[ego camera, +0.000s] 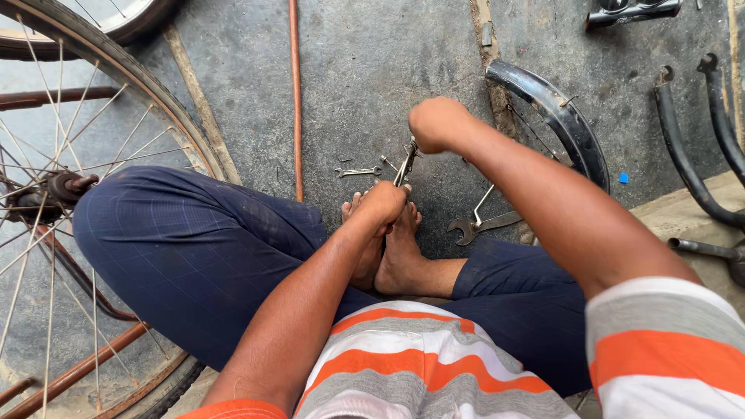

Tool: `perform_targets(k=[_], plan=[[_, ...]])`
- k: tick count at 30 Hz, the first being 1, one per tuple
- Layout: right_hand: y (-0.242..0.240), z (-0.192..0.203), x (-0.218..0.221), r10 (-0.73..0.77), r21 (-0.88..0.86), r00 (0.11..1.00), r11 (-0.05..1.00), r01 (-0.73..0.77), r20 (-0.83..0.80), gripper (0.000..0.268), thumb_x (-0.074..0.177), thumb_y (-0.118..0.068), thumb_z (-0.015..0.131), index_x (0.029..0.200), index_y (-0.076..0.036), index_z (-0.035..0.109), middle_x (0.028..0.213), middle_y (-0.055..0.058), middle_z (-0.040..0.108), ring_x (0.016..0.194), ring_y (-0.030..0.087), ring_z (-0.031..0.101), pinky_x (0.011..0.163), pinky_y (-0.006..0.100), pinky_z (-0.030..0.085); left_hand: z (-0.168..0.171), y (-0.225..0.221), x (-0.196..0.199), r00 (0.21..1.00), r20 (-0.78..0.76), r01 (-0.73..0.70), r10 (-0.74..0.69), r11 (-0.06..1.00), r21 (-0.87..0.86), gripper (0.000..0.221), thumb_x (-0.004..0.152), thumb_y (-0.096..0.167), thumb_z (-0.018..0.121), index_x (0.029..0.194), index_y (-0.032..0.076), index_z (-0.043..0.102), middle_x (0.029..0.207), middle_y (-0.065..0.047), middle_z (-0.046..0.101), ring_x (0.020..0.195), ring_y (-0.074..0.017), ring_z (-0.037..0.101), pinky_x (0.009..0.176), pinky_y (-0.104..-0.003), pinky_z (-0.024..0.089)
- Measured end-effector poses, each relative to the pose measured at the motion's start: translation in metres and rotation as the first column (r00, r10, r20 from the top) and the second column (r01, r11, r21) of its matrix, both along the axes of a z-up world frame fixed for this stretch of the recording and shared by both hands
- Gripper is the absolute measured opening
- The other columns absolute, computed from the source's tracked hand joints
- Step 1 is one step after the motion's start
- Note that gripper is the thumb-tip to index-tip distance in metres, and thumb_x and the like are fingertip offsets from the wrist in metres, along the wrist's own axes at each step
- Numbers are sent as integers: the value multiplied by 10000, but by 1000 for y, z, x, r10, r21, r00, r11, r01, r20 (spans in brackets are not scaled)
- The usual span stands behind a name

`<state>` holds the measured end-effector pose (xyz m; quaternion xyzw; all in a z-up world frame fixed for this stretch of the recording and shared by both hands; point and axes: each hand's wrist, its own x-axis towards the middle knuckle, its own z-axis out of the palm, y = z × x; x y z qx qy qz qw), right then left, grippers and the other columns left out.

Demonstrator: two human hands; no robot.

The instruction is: The person disassembles and adjusts bicycle brake components, handling nuts and bolts by hand and using pliers and a wrench to tighten or loosen parts.

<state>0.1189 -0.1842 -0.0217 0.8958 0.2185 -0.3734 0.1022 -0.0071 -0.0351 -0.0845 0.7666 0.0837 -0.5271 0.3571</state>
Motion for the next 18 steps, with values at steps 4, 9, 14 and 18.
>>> perform_targets(k=[4, 9, 14, 18], plan=[[-18, 8, -28, -21, 129, 988, 992, 2, 150, 147, 781, -100, 632, 808, -39, 763, 897, 211, 753, 861, 397, 735, 744, 509, 599, -9, -8, -5, 966, 137, 214, -221, 974, 69, 654, 1013, 589, 431, 1150, 32, 745, 1174, -270, 713, 1156, -408, 671, 1081, -511, 438], [-31, 10, -55, -139, 247, 962, 966, 79, 236, 156, 828, -126, 610, 860, -60, 748, 817, 212, 722, 795, 407, 716, 712, 528, 581, 9, -1, -11, 931, 260, 213, -255, 961, 178, 678, 969, 651, 454, 1149, 60, 733, 1213, -252, 676, 1190, -390, 635, 1089, -505, 396], [-48, -23, -98, -348, 472, 851, 871, 137, 394, 157, 952, -149, 588, 1029, -63, 695, 843, 195, 699, 747, 399, 686, 657, 520, 561, 20, -6, -3, 984, 116, 122, -136, 985, 119, 622, 979, 631, 461, 1133, 111, 766, 1125, -250, 726, 1048, -399, 712, 1012, -480, 487], [-48, -69, -147, -551, 656, 670, 744, 125, 498, 224, 948, -144, 654, 1161, -74, 659, 838, 194, 688, 731, 419, 664, 653, 533, 528, -10, -6, 2, 1000, -11, 8, -8, 1000, -27, 635, 956, 604, 510, 1048, 25, 756, 946, -230, 760, 875, -370, 758, 827, -479, 563]])
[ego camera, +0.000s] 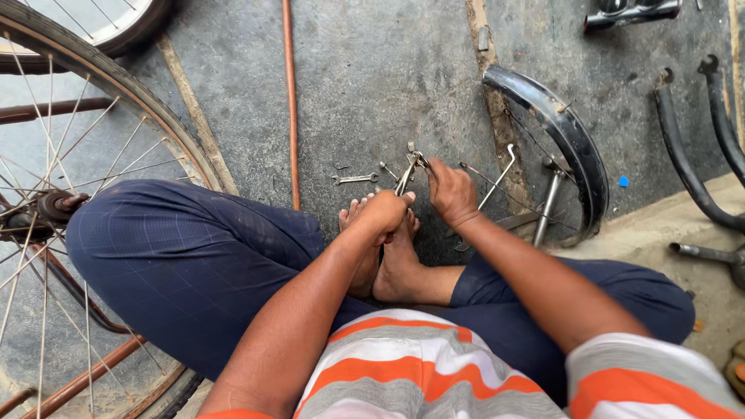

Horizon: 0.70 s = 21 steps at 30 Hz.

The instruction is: The person disassembles and adjusts bicycle brake components, handling nuts and bolts by hand and using pliers and a wrench to tighten or loosen parts.

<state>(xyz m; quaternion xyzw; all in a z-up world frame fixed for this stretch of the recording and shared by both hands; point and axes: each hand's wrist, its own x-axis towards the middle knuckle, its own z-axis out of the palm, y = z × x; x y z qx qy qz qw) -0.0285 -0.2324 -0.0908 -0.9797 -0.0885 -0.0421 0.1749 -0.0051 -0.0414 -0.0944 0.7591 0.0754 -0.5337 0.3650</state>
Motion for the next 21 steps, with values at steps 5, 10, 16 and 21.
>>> perform_targets(k=[5, 10, 16, 21], plan=[[4, -40, 10, -44, 6, 999, 999, 44, 22, 85, 1000, -166, 643, 1034, -94, 613, 835, 166, 671, 760, 409, 661, 681, 534, 520, -65, -7, -2, 998, 9, -67, 69, 989, -135, 667, 995, 568, 507, 929, -50, 747, 752, -235, 712, 641, -369, 689, 615, -511, 538], [-23, -20, 14, -97, -28, 871, 995, 96, -481, 263, 1129, -253, 479, 970, -87, 607, 798, 166, 668, 693, 398, 642, 653, 542, 507, -49, 3, -22, 870, -353, -439, 344, 866, -240, 455, 1016, 450, 617, 818, 42, 645, 641, -86, 554, 495, -220, 474, 435, -391, 365], [-68, -10, 18, -232, -460, 916, 886, 60, -327, 350, 948, -332, 493, 1097, -103, 710, 904, 204, 722, 842, 424, 695, 732, 585, 557, 5, -6, -16, 859, -287, -483, 424, 857, -179, 378, 996, 306, 603, 834, -30, 662, 657, -104, 616, 482, -213, 562, 399, -374, 427], [-40, 2, 4, -259, -158, 708, 966, 207, -657, 572, 1138, -519, 461, 1119, -34, 764, 1074, 233, 734, 1031, 424, 709, 946, 538, 553, 18, -26, -53, 805, -325, -571, 496, 797, -196, 332, 947, 215, 630, 1120, -61, 570, 777, -178, 678, 572, -307, 674, 491, -470, 578]])
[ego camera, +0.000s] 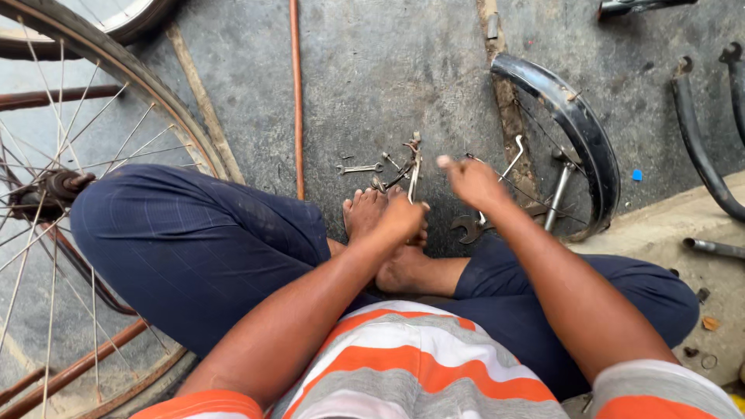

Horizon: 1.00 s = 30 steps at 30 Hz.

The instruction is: The person disassembles and adjusts bicycle brake components, handling nuts and bolts by hand and using pliers and a wrench to tighten or loosen parts.

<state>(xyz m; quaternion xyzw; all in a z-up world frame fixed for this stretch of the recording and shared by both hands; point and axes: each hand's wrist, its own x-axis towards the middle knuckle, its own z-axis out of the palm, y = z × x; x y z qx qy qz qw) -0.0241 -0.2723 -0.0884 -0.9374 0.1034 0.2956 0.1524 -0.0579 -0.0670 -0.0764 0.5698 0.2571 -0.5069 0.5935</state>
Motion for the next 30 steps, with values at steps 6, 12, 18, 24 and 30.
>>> perform_targets(k=[6, 12, 18, 24, 30], plan=[[52, 11, -49, -463, 557, 612, 269, 786, -640, 280, 1004, -244, 607, 1104, 11, 667, 927, 164, 749, 823, 263, 737, 734, 394, 596, -3, -8, -42, 435, 813, 338, -387, 907, 251, 549, 848, 423, 708, 1196, 1, 669, 1037, -257, 739, 997, -435, 711, 881, -567, 545], [15, 16, -38, -547, 194, 603, 627, 755, -581, 165, 1026, -207, 508, 1047, -52, 559, 763, 182, 679, 608, 305, 670, 482, 437, 552, 17, 22, 40, 602, 504, 481, -620, 785, 391, 563, 773, 492, 704, 1176, 100, 722, 1138, -190, 730, 1058, -370, 709, 943, -482, 536], [10, 2, -50, -402, 450, 838, 711, 540, -370, 306, 1080, -309, 568, 1014, -32, 680, 729, 68, 626, 593, 167, 548, 477, 299, 411, -19, 49, 71, 662, 566, 104, -491, 809, 579, 517, 812, 237, 710, 1290, 48, 658, 1188, -275, 687, 1118, -441, 653, 984, -495, 517], [4, 41, -25, -172, 539, 872, 727, 426, -457, 389, 1000, -232, 524, 1366, -140, 621, 806, 48, 732, 679, 168, 651, 598, 321, 542, -28, 50, 51, 609, 511, 295, -607, 771, 565, 606, 854, 269, 751, 1369, 16, 558, 1267, -301, 626, 1205, -455, 610, 1027, -487, 501], [23, 43, -12, -194, 584, 769, 547, 600, -609, 442, 1010, -252, 530, 1437, -136, 531, 899, 34, 726, 768, 157, 708, 716, 327, 635, -35, 46, 48, 611, 498, 328, -616, 769, 548, 623, 863, 253, 749, 1383, 2, 516, 1314, -308, 567, 1233, -475, 572, 1040, -490, 479]])
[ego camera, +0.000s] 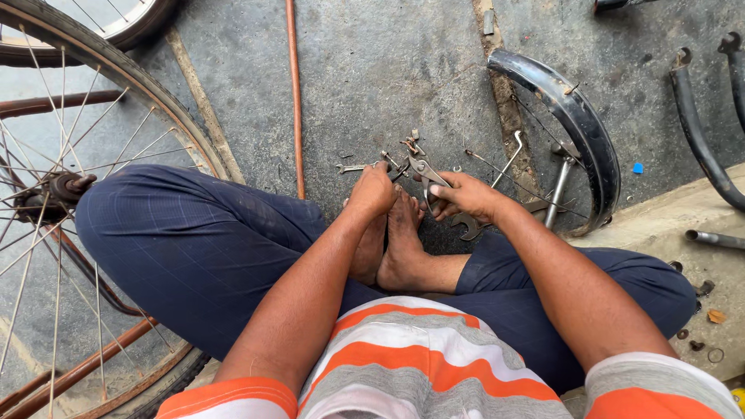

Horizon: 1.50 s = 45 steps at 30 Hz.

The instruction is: The person disassembles and adjusts bicycle brake components, handling nuts and bolts by hand and using pliers and a wrench to tighten or loosen parts.

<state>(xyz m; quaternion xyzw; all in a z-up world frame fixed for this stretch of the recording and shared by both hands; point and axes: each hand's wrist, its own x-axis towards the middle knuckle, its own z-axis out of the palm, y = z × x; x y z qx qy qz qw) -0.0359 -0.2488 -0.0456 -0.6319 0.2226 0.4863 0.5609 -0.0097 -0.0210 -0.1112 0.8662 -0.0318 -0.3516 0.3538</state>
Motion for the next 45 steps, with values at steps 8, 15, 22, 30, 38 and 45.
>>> perform_targets(k=[8, 15, 22, 30, 38, 45], plan=[[-2, -28, 12, 174, -144, 960, 979, -145, 219, 379, 1043, -347, 588, 1329, -137, 720, 776, 28, 633, 687, 102, 555, 620, 272, 463, 20, -2, 4, 993, -116, -7, 9, 1000, 15, 569, 908, 198, 682, 1405, 2, 487, 1390, -314, 506, 1258, -515, 554, 1047, -530, 477], [-12, -61, 13, 43, 13, 999, 999, -43, 28, 303, 1036, -333, 635, 1144, -56, 690, 806, 65, 653, 686, 179, 605, 604, 331, 479, 26, -5, 5, 989, -123, -84, 81, 996, -19, 626, 866, 124, 635, 1451, 13, 444, 1378, -320, 513, 1253, -504, 555, 1032, -537, 473], [41, -9, 1, 705, -842, 667, 494, -218, 241, 175, 965, -270, 614, 1091, -149, 630, 844, 209, 714, 757, 461, 688, 661, 580, 536, 27, -6, 3, 982, -105, -159, 157, 987, -10, 637, 813, 138, 651, 1401, -27, 466, 1187, -333, 652, 1136, -500, 629, 994, -551, 494], [35, -24, -18, 696, -863, 584, 505, 13, 417, 185, 937, -257, 639, 1007, -93, 591, 770, 209, 693, 738, 474, 670, 673, 597, 528, 15, -7, 0, 995, 17, -102, 103, 993, -59, 613, 804, 183, 703, 1324, -58, 485, 1110, -335, 678, 1079, -497, 658, 961, -541, 517], [-43, -32, 10, -118, -275, 990, 957, 93, -77, 360, 1013, -417, 596, 880, -85, 551, 585, -13, 403, 451, 110, 318, 408, 305, 262, 17, -10, 3, 989, 126, -49, 72, 983, -176, 629, 802, 209, 733, 1370, 42, 521, 1109, -275, 715, 1073, -462, 676, 949, -520, 530], [-35, -33, 5, -310, -203, 909, 944, 260, -278, 344, 1010, -418, 594, 883, -101, 549, 584, -55, 383, 448, 70, 312, 399, 256, 247, -1, -17, 8, 970, -11, -233, 242, 922, -309, 530, 784, 215, 728, 1268, 57, 582, 1104, -244, 712, 1056, -436, 665, 905, -501, 516]])
